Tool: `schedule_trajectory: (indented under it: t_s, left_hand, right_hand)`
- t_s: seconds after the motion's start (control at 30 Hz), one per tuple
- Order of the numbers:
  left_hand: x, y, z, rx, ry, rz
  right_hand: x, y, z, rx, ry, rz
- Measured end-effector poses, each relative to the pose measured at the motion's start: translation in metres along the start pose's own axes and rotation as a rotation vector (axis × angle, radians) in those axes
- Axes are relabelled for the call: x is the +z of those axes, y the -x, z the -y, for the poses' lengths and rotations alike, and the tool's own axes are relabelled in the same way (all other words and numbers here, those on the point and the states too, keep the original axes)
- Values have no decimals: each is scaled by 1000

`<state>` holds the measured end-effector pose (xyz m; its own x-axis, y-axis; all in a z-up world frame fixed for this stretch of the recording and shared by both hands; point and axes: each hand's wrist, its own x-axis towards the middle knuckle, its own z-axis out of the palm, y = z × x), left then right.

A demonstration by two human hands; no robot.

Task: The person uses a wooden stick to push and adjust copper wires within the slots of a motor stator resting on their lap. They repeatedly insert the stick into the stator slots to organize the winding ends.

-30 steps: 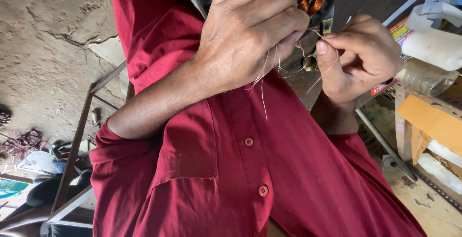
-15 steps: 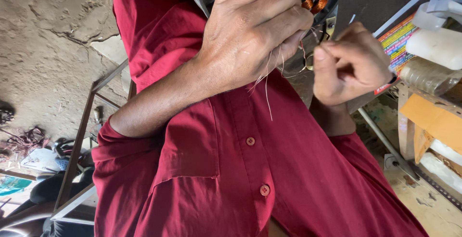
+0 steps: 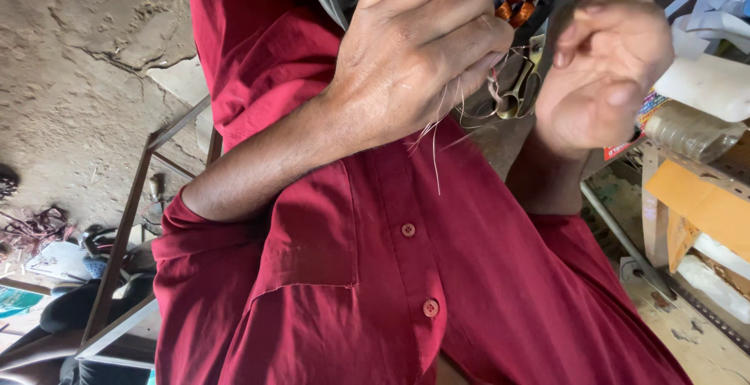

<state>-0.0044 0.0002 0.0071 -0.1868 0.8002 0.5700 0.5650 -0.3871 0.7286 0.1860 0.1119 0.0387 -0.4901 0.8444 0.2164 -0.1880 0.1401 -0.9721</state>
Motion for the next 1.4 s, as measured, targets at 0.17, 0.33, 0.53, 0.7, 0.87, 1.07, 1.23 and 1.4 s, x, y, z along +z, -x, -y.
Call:
schedule_trajectory:
  t_s: [0.17,0.33,0.53,0.7,0.87,1.07,1.23,1.4]
  left_hand:
    - [1,0,0,-2,19,-25]
    - [3,2,0,-14,-28,-17]
    - [4,1,0,2,-9,-24]
    - [0,2,2,0,7,-20]
    - [0,3,2,-11,7,8]
    - [-7,-4,-2,-22,25,-7]
    - [-7,-1,-2,-33,56,-17]
    - [-4,1,0,3,-9,-33]
  right_hand:
    - [-6,-1,21,107,628,334]
    - [-2,-2,31,211,763,372]
    - [-21,-7,38,66,893,602]
    - [-19,-4,39,-13,985,252]
    - [-9,-4,27,-591,1100,540]
    - [-5,-10,21,-800,1216,580]
    - [-7,-17,12,-840,1228,587]
    - [2,1,4,-427,896,477]
